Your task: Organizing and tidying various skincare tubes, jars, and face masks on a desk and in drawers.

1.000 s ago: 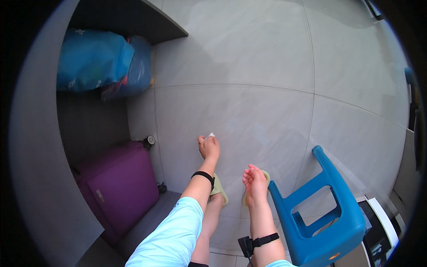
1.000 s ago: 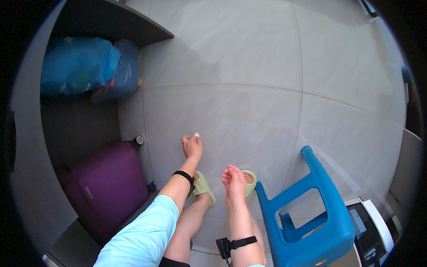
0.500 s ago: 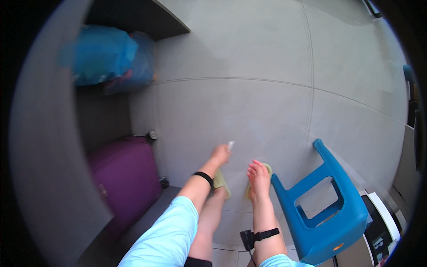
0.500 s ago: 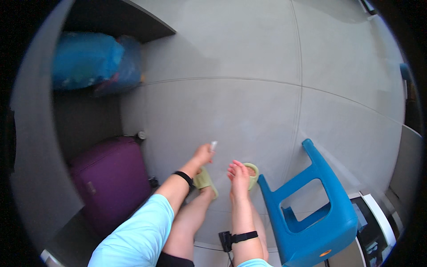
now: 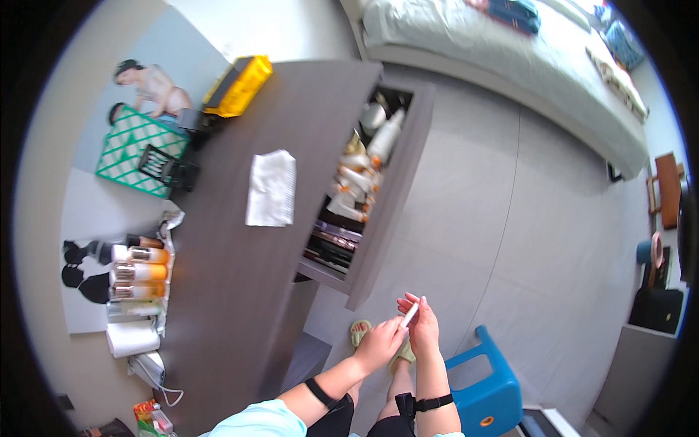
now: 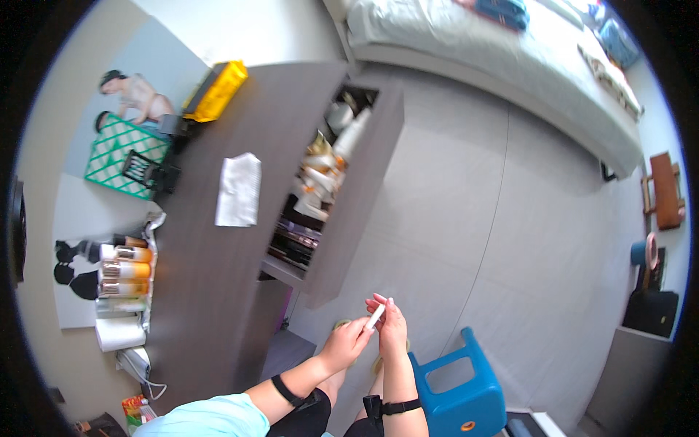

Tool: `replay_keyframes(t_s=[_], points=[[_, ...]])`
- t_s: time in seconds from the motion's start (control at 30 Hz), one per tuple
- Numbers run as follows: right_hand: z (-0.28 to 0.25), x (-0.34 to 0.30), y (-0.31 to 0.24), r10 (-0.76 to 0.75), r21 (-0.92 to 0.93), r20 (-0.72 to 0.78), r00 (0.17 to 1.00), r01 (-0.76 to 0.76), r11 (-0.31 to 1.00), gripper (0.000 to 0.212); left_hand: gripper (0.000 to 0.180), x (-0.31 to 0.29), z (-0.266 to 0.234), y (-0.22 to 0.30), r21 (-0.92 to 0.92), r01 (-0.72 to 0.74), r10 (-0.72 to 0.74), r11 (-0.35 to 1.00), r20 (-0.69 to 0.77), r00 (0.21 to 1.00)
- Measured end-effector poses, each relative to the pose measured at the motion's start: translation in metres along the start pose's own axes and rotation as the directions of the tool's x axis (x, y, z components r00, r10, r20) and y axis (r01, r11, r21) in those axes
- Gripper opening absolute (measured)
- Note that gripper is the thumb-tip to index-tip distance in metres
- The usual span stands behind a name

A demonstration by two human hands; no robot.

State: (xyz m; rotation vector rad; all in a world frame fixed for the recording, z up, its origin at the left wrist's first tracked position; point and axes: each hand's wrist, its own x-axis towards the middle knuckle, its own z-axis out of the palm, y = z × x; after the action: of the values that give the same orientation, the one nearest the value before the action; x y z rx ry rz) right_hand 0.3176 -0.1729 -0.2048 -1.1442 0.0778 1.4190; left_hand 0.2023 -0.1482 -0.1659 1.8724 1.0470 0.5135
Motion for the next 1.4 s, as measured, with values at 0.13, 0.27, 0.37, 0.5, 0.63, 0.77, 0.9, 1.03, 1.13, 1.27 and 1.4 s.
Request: replay_keyframes(t_s=[0.13, 0.27, 0.37, 0.5, 0.63, 0.77, 0.9, 1.03, 1.13, 1.27, 1.4], points=[[0.057, -0.026, -0.067, -0.105, -0.201, 0.082, 0.991, 0.12, 0.972, 0.037, 0.016, 0.009, -0.078, 0.084, -0.029, -0.035, 0.033, 0.999, -0.054, 0.998], [0.11, -0.043, -0.094, -0.172, -0.321, 0.151, 0.973, 0.213, 0.923, 0.03, 0.019, 0.07, -0.134, 0.095, 0.09, 0.127, -0.091, 0.988, -0.325, 0.941], [0.142, -0.045, -0.086, -0.192, -0.381, 0.167, 0.967, 0.243, 0.892, 0.032, 0.021, 0.124, -0.144, 0.056, 0.203, 0.237, -0.144, 0.95, -0.388, 0.91], [0.16, -0.045, -0.066, -0.217, -0.439, 0.128, 0.968, 0.251, 0.862, 0.039, 0.048, 0.157, -0.14, 0.043, 0.106, 0.102, -0.062, 0.989, -0.329, 0.942], [0.157, -0.038, -0.052, -0.524, -0.702, 0.185, 0.831, 0.485, 0.521, 0.049, 0.051, 0.137, -0.149, 0.045, 0.11, 0.043, -0.016, 0.993, -0.234, 0.972], [0.161, -0.031, -0.055, -0.48, -0.799, 0.117, 0.869, 0.369, 0.474, 0.059, 0.05, 0.082, -0.189, 0.058, 0.19, -0.102, 0.155, 0.976, -0.284, 0.946], [0.19, -0.033, -0.072, -0.394, -0.863, -0.05, 0.918, 0.159, 0.48, 0.066, 0.045, 0.032, -0.236, 0.069, 0.38, 0.056, 0.127, 0.923, -0.441, 0.889], [0.233, -0.038, -0.085, -0.15, -0.921, -0.16, 0.976, -0.092, 0.379, 0.073, 0.05, 0.022, -0.245, 0.03, 0.282, 0.37, -0.25, 0.885, -0.381, 0.89], [0.235, -0.029, -0.082, -0.166, -0.953, -0.146, 0.975, -0.094, 0.287, 0.07, 0.054, 0.027, -0.245, 0.025, 0.228, 0.358, -0.295, 0.906, -0.267, 0.917], [0.227, 0.003, -0.079, -0.218, -0.977, -0.064, 0.974, -0.016, 0.214, 0.05, 0.054, 0.041, -0.253, 0.017, 0.183, 0.394, -0.355, 0.901, -0.212, 0.91], [0.221, 0.037, -0.082, -0.093, -0.957, 0.002, 0.996, 0.029, 0.29, 0.029, 0.051, 0.067, -0.263, 0.026, 0.042, 0.596, -0.543, 0.802, -0.363, 0.757]])
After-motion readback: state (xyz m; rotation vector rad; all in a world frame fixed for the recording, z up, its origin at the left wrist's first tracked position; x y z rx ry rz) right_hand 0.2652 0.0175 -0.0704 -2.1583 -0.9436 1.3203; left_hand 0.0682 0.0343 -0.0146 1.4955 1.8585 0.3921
